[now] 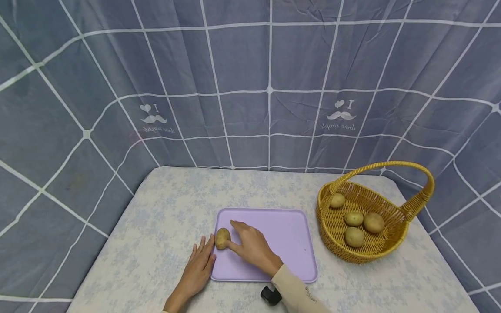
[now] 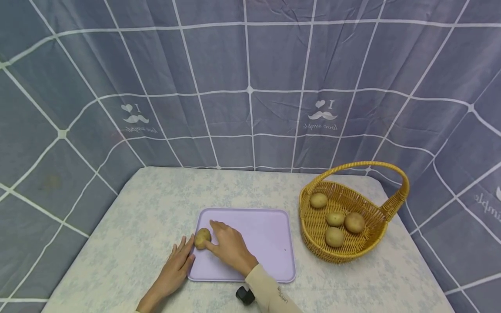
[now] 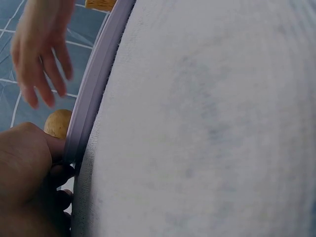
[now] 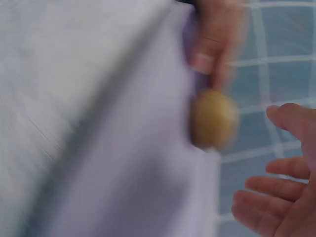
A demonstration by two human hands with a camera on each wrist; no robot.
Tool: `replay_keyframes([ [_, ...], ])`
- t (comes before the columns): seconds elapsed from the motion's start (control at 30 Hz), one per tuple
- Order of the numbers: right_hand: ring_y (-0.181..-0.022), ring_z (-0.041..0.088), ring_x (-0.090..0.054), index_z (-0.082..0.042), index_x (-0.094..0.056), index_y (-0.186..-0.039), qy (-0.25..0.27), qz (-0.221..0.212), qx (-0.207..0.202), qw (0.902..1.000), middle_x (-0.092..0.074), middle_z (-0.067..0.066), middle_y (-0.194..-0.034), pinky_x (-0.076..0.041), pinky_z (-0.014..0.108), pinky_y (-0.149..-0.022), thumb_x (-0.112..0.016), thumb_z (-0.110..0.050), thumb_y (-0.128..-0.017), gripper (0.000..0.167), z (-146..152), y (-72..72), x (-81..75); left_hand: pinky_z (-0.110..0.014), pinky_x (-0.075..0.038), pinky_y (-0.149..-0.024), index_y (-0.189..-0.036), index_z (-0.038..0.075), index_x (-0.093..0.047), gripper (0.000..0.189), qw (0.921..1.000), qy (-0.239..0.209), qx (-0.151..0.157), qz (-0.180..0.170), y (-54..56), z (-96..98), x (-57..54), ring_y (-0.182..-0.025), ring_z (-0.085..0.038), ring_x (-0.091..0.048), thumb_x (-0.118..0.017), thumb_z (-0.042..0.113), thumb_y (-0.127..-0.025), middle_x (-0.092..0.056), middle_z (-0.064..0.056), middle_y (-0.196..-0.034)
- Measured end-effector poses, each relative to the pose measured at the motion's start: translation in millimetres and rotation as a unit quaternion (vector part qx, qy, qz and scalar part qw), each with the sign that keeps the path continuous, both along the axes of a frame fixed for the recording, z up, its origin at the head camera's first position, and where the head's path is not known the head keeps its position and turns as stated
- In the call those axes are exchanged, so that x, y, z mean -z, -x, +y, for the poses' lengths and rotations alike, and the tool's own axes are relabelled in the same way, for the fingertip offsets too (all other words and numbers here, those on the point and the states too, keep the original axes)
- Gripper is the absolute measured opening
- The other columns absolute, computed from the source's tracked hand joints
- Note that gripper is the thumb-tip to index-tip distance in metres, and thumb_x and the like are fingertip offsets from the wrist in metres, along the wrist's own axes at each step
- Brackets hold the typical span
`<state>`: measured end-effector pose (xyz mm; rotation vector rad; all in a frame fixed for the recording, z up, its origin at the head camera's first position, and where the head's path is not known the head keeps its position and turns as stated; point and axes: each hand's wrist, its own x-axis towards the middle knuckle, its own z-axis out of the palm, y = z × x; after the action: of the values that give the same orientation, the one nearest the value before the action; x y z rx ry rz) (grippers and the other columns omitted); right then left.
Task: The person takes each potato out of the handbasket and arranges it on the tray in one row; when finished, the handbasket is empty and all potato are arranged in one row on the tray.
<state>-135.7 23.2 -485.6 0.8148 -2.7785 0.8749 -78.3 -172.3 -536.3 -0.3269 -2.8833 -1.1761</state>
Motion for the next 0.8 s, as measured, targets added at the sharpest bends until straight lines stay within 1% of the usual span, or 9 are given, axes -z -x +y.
replay_keyframes([
  [0.1, -0.123, 0.026, -0.055, -0.003, -0.053, -0.135, 0.055, 0.028, 0.013, 0.998, -0.057, 0.013, -0.134, -0.045, 0.039, -0.103, -0.068, -0.035, -0.089, 0.058, 29.0, -1.8, -26.2, -0.054, 0.0, -0.117, -0.149, -0.001, -0.027, 0.053, 1.0, -0.003, -0.004, 0.005, -0.4, 1.0, 1.1, -0.145, -0.039, -0.014, -0.046, 0.012, -0.101, -0.03, -0.017, -0.153],
  [0.17, -0.125, 0.026, -0.054, -0.005, -0.054, -0.135, 0.1, 0.054, 0.028, 0.9932, -0.056, 0.011, -0.135, -0.043, 0.037, -0.106, -0.07, -0.031, -0.088, 0.056, 55.0, -4.1, -46.4, -0.049, 0.002, -0.119, -0.149, -0.001, -0.028, 0.053, 0.9999, -0.005, -0.006, 0.013, -0.9, 1.5, 2.0, -0.144, -0.039, -0.016, -0.046, 0.012, -0.101, -0.031, -0.017, -0.152],
  [0.3, -0.127, 0.023, -0.052, -0.007, -0.057, -0.133, 0.179, 0.11, 0.071, 0.9751, -0.056, 0.012, -0.136, -0.037, 0.026, -0.109, -0.074, -0.014, -0.085, 0.052, 117.8, -12.7, -81.1, -0.037, 0.007, -0.12, -0.148, -0.003, -0.03, 0.052, 0.9995, -0.008, -0.004, 0.03, -1.9, 1.3, 2.5, -0.142, -0.044, -0.018, -0.047, 0.012, -0.101, -0.033, -0.02, -0.151],
  [0.4, -0.125, 0.012, -0.052, -0.007, -0.058, -0.132, 0.222, 0.132, 0.123, 0.9581, -0.058, 0.014, -0.134, -0.036, 0.014, -0.105, -0.073, -0.003, -0.083, 0.052, 163.6, -20.7, -97.0, -0.037, 0.008, -0.119, -0.148, -0.002, -0.03, 0.052, 0.9995, -0.008, -0.005, 0.031, -1.9, 0.7, 1.9, -0.142, -0.044, -0.018, -0.047, 0.012, -0.101, -0.033, -0.02, -0.151],
  [0.5, -0.122, -0.002, -0.049, -0.01, -0.056, -0.135, 0.239, 0.119, 0.198, 0.9431, -0.057, 0.014, -0.134, -0.037, 0.008, -0.1, -0.071, -0.003, -0.086, 0.052, 200.2, -24.5, -104.3, -0.043, 0.005, -0.12, -0.148, -0.001, -0.029, 0.053, 0.9997, -0.007, -0.008, 0.021, -0.8, 0.0, 1.1, -0.143, -0.041, -0.017, -0.047, 0.011, -0.1, -0.032, -0.018, -0.152],
  [0.57, -0.123, -0.002, -0.049, -0.014, -0.055, -0.137, 0.239, 0.098, 0.253, 0.9324, -0.056, 0.012, -0.136, -0.038, 0.007, -0.099, -0.069, -0.011, -0.089, 0.05, 219.3, -21.5, -104.8, -0.047, 0.003, -0.119, -0.149, -0.001, -0.028, 0.053, 0.9998, -0.006, -0.007, 0.016, 0.3, -0.5, 0.9, -0.144, -0.04, -0.015, -0.047, 0.011, -0.1, -0.031, -0.017, -0.152],
  [0.7, -0.133, 0.021, -0.044, -0.02, -0.045, -0.144, 0.226, 0.042, 0.316, 0.9204, -0.046, 0.011, -0.145, -0.037, 0.026, -0.11, -0.064, -0.028, -0.093, 0.055, 249.7, -1.9, -99.9, -0.051, 0.002, -0.118, -0.149, -0.001, -0.027, 0.053, 0.9999, -0.005, -0.004, 0.009, 1.8, -0.8, 1.0, -0.144, -0.04, -0.015, -0.047, 0.01, -0.1, -0.03, -0.017, -0.153],
  [0.77, -0.137, 0.034, -0.037, -0.021, -0.038, -0.149, 0.226, 0.016, 0.32, 0.92, -0.038, 0.012, -0.151, -0.033, 0.041, -0.113, -0.061, -0.034, -0.094, 0.06, 260.7, 12.0, -96.8, -0.05, 0.002, -0.118, -0.149, -0.001, -0.027, 0.053, 1.0, -0.006, -0.004, 0.006, 2.0, -0.7, 1.0, -0.144, -0.039, -0.015, -0.047, 0.01, -0.1, -0.03, -0.017, -0.153],
  [0.8, -0.139, 0.036, -0.032, -0.019, -0.034, -0.15, 0.23, 0.003, 0.317, 0.92, -0.033, 0.013, -0.153, -0.03, 0.047, -0.114, -0.06, -0.036, -0.095, 0.063, 265.2, 19.4, -95.1, -0.05, 0.002, -0.119, -0.149, -0.001, -0.027, 0.053, 1.0, -0.007, -0.004, 0.004, 2.0, -0.7, 1.1, -0.144, -0.039, -0.015, -0.047, 0.01, -0.1, -0.03, -0.017, -0.153],
])
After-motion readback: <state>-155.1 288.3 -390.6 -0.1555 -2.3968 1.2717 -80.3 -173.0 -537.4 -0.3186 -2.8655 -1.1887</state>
